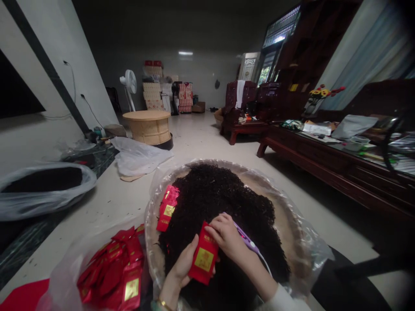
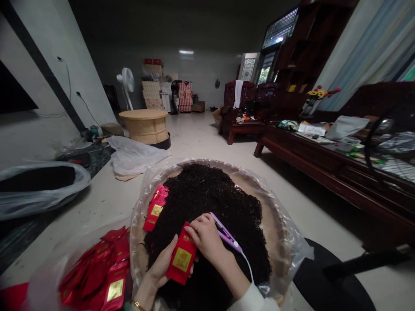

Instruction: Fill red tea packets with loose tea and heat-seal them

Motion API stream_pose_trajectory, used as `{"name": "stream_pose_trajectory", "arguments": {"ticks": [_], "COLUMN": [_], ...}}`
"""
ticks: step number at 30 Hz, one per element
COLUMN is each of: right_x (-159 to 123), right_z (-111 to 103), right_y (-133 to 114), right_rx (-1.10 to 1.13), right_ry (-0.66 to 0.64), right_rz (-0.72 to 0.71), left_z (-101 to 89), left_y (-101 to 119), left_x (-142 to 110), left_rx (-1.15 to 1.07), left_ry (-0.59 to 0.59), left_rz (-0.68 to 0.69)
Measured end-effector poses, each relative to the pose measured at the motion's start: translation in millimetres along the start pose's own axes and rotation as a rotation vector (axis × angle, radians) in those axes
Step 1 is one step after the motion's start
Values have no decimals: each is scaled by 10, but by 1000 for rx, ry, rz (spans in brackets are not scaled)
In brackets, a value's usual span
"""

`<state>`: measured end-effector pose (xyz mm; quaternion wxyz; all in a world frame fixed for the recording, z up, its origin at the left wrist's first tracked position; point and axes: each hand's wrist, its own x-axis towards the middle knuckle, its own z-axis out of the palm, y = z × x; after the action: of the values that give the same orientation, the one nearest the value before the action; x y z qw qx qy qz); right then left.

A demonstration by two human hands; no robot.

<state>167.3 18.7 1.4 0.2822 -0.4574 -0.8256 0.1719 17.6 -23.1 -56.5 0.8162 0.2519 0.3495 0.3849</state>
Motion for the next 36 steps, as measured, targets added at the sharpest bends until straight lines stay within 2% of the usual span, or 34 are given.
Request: {"name": "stream_pose_trajectory", "arguments": {"ticks": [3,6,12,14,16,19,22,30,33,36], "right_x": [3,-19,-48,-27,5,42,50,44,49,45], "right_z": [48,49,11,0,-2,20,71,176,160,154], "right_y": [82,112,55,-1,-47,-54,12,150,141,127], "right_rx": [49,82,90,18,-64,-109,-121,-183,-155,-184], "right_ry": [-58,-80,133,81,-25,-117,-121,-128,-146,-153], "right_rz": [31,70,95,132,208,266,225,185,184,166], "left_z": [33,33,40,59,78,97,96,79,89,100], "left_y": [-12,-25,-15,-5,6,18,17,-23,-28,-42], "left_x": [-2,-5,-7,-6,-11,-34,-60,-56,-22,31], "left_rx": [8,21,60,74,93,105,140,185,94,-31], "left_ry": [-15,-4,-26,-25,-34,-99,-160,-115,-91,-36], "left_rz": [-18,41,86,84,73,67,82,67,54,-52]}}
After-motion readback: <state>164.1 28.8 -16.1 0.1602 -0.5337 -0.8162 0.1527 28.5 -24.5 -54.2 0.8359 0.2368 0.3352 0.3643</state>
